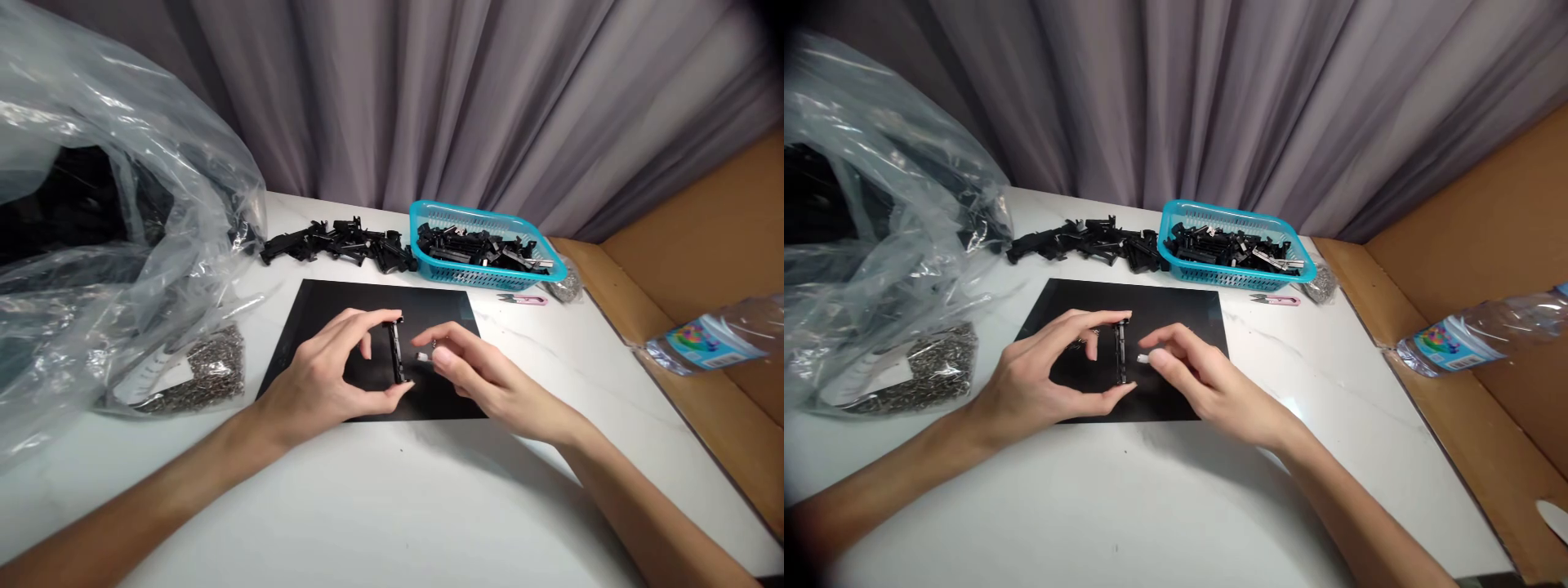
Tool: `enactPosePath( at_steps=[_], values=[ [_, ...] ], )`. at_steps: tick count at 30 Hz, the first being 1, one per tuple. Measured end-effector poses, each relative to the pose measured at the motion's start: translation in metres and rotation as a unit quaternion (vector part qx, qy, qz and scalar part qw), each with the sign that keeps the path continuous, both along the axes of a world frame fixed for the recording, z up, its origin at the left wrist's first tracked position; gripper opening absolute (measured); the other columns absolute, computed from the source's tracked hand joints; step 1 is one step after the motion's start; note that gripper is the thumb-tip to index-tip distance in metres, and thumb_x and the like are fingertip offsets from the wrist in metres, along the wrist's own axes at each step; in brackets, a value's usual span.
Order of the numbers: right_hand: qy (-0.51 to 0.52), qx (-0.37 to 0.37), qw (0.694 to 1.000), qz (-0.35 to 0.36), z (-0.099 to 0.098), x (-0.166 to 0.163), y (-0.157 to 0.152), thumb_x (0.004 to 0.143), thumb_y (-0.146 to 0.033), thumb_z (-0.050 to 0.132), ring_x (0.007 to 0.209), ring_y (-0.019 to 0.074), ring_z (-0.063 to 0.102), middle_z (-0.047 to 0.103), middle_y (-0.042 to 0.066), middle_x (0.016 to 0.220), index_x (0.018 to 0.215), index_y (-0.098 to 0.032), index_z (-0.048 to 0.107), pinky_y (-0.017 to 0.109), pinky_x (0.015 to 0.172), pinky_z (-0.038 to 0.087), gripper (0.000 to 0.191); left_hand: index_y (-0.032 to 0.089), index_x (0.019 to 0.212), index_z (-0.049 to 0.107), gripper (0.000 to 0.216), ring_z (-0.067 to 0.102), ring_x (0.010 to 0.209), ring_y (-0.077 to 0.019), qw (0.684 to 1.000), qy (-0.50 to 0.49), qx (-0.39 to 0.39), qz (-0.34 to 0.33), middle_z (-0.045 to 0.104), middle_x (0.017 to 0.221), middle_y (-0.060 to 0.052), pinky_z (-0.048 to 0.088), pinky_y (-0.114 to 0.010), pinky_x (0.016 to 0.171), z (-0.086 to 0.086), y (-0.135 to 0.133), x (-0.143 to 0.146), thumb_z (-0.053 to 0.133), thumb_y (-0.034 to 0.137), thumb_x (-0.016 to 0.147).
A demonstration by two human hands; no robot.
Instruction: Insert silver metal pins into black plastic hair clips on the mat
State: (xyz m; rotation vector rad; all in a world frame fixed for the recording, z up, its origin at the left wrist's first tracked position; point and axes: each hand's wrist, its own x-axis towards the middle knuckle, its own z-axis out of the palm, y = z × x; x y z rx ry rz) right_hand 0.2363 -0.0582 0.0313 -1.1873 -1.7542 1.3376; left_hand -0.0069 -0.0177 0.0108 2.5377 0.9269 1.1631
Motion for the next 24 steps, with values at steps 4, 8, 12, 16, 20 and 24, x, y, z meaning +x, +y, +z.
enactPosePath(
  at_steps=[4,8,12,16,20,24],
  values=[
    [0.071,0.006,0.997,-0.032,-0.004,0.001,0.002,0.105,-0.044,0.057,0.061,0.0084,0.046,0.064,-0.002,0.082,0.120,-0.024,0.059,0.020,0.052,0.039,0.025,0.018,0.135,0.060,0.068,0.062,0.079,-0.0142,0.997,-0.013,-0.073,-0.002,0.065,0.096,-0.001,0.057,-0.030,0.082,-0.001,0.001,0.001,0.085,0.026,0.072],
    [0.144,0.014,0.984,-0.103,-0.010,-0.001,0.009,0.087,-0.038,0.082,0.064,0.0105,0.058,0.070,0.001,0.081,0.096,-0.019,0.074,0.021,0.054,0.049,0.022,0.020,0.133,0.060,0.067,0.060,0.076,-0.0135,0.985,-0.032,-0.167,-0.020,0.069,0.107,-0.004,0.056,-0.030,0.079,-0.001,0.003,0.003,0.085,0.029,0.072],
    [0.187,0.017,0.970,-0.155,-0.015,-0.005,0.011,0.077,-0.031,0.090,0.058,0.0094,0.057,0.068,-0.001,0.069,0.084,-0.020,0.079,0.021,0.053,0.050,0.018,0.024,0.132,0.062,0.062,0.060,0.078,-0.0143,0.961,-0.041,-0.270,-0.039,0.070,0.111,-0.004,0.056,-0.030,0.078,0.000,0.002,0.004,0.083,0.037,0.075],
    [0.198,0.020,0.966,-0.164,-0.018,-0.008,0.009,0.078,-0.031,0.090,0.062,0.0091,0.059,0.074,0.001,0.080,0.083,-0.021,0.081,0.021,0.055,0.051,0.014,0.025,0.134,0.061,0.059,0.066,0.098,-0.0187,0.919,-0.067,-0.382,-0.070,0.068,0.124,-0.006,0.058,-0.035,0.095,0.000,0.003,0.005,0.080,0.042,0.081],
    [0.222,0.056,0.961,-0.156,-0.020,-0.010,0.008,0.090,-0.033,0.080,0.063,0.0086,0.061,0.072,-0.001,0.080,0.090,-0.022,0.079,0.022,0.064,0.055,0.011,0.024,0.141,0.054,0.075,0.066,0.118,-0.0237,0.878,-0.108,-0.457,-0.090,0.068,0.129,-0.008,0.053,-0.042,0.110,-0.004,0.005,0.005,0.086,0.042,0.075],
    [0.218,0.077,0.964,-0.133,-0.022,-0.013,0.005,0.097,-0.036,0.072,0.064,0.0099,0.068,0.071,-0.001,0.077,0.087,-0.020,0.073,0.023,0.067,0.059,0.018,0.020,0.132,0.062,0.076,0.070,0.115,-0.0258,0.861,-0.109,-0.487,-0.097,0.072,0.123,-0.008,0.055,-0.043,0.110,-0.004,0.009,0.004,0.094,0.037,0.064]
  ],
)
